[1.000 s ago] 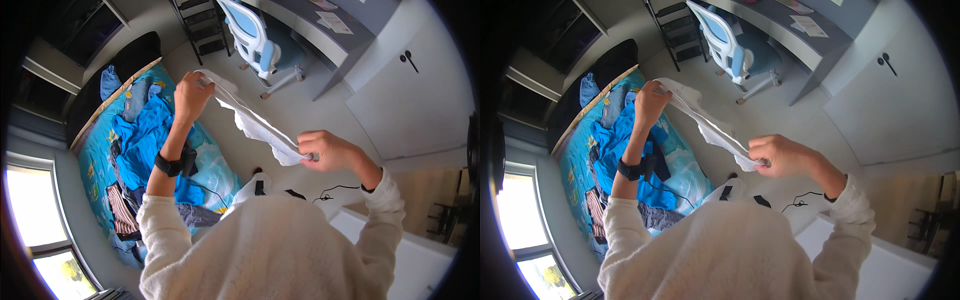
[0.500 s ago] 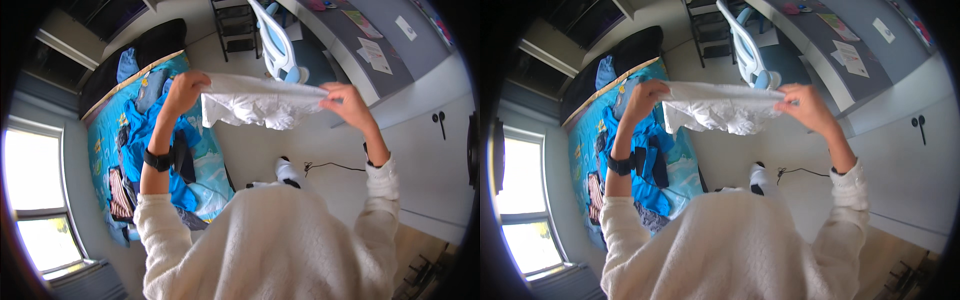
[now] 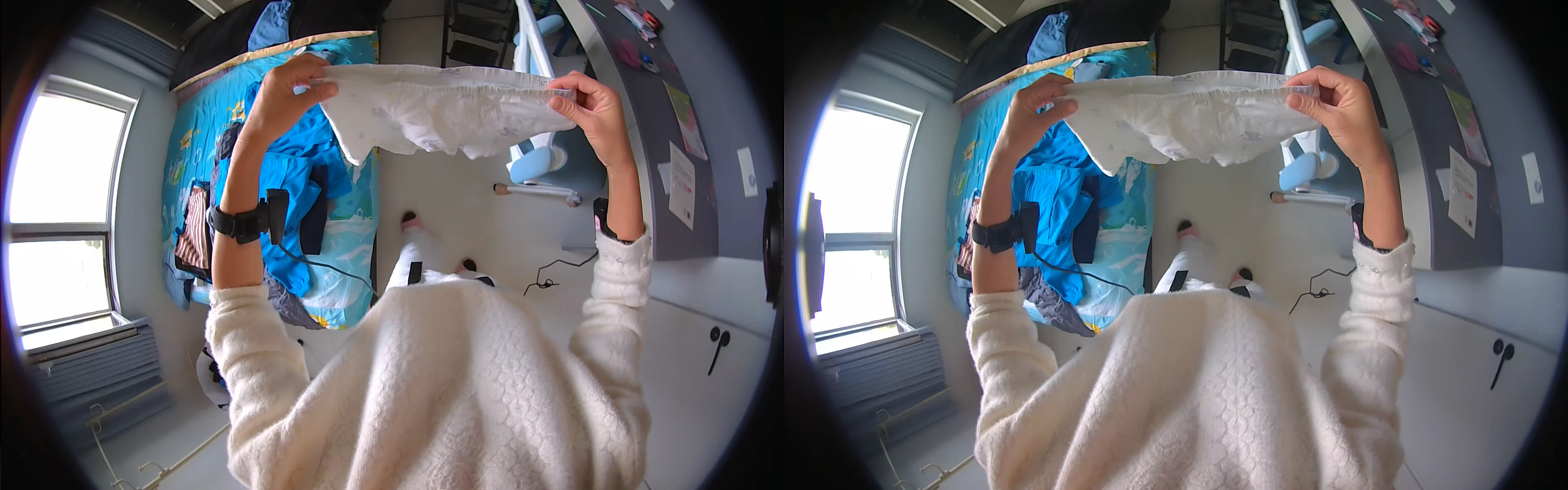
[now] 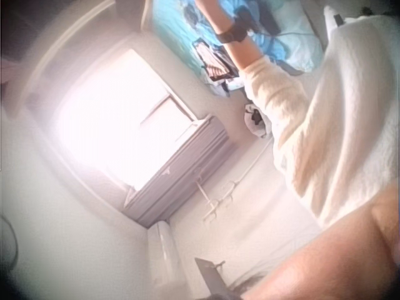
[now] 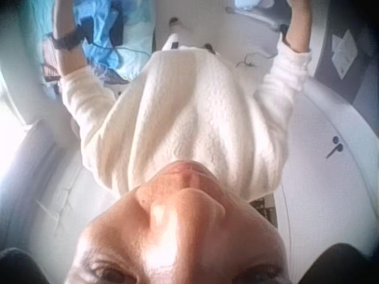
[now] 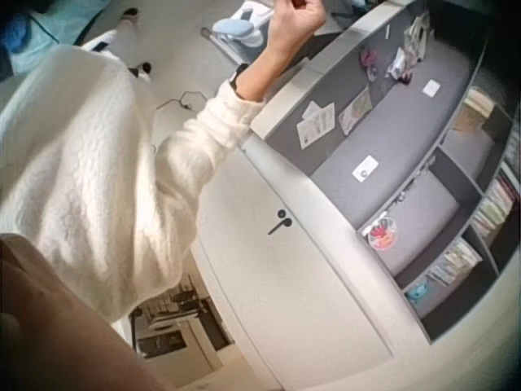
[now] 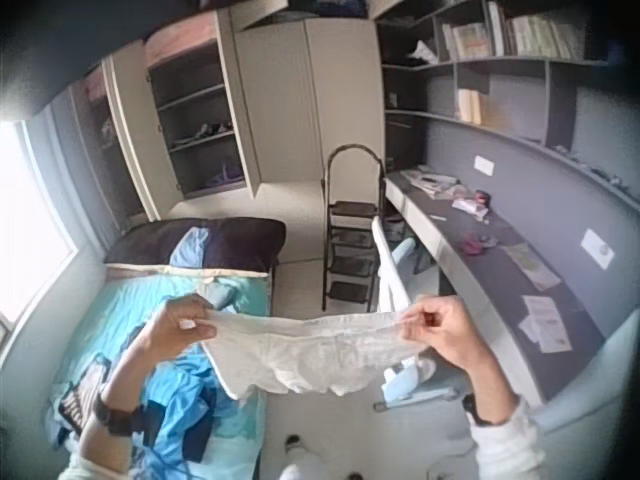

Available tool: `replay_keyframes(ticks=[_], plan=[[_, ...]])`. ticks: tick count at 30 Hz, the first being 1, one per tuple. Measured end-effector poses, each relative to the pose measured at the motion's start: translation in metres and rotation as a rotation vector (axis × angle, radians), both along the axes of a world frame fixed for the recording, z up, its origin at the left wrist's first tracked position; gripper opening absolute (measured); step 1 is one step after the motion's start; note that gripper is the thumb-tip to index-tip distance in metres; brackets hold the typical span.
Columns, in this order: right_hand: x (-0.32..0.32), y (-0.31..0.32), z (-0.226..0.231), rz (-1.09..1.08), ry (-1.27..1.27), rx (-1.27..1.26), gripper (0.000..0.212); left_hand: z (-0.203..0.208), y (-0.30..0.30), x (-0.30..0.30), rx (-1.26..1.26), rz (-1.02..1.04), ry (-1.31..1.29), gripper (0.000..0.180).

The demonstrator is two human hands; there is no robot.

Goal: The person folds several garments on a bed, including a blue jacket, a striped shirt, and a white undershirt. They smooth and align each item before folding and stacking them on the bed.

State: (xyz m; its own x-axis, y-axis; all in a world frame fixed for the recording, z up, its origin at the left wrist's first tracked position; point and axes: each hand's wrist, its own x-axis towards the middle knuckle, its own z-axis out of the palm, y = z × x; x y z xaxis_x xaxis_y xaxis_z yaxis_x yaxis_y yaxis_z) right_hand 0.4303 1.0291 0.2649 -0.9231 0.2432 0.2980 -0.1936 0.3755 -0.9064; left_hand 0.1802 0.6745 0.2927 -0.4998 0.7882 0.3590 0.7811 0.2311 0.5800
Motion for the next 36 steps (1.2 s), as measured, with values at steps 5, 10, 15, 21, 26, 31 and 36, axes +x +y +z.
replay_keyframes(ticks=[5,10,15,21,26,31,36], plan=[[-0.078,0.002,-0.008,-0.063,0.041,-0.005,0.016,-0.007,-0.015,-0.059,0.181,0.061,-0.335,0.023],[-0.173,-0.013,0.005,0.030,0.075,-0.219,0.025,-0.004,-0.028,-0.130,0.329,-0.118,-0.559,0.039],[-0.253,-0.004,0.016,0.438,0.045,-0.379,0.025,-0.003,-0.055,-0.214,0.288,-0.130,-0.588,0.032],[-0.370,-0.044,-0.062,-0.187,-0.134,-0.243,0.014,-0.077,-0.032,-0.269,0.324,0.319,-0.894,0.026],[-0.408,-0.064,-0.089,-0.238,-0.146,-0.327,0.022,-0.105,-0.041,-0.274,0.497,0.390,-1.207,0.031],[-0.443,-0.150,-0.096,-0.150,-0.046,-0.130,0.026,-0.095,-0.021,-0.247,0.591,0.438,-1.226,0.026],[-0.457,-0.222,-0.086,0.202,-0.001,-0.245,0.049,-0.092,-0.011,-0.237,0.689,0.143,-1.296,0.048]])
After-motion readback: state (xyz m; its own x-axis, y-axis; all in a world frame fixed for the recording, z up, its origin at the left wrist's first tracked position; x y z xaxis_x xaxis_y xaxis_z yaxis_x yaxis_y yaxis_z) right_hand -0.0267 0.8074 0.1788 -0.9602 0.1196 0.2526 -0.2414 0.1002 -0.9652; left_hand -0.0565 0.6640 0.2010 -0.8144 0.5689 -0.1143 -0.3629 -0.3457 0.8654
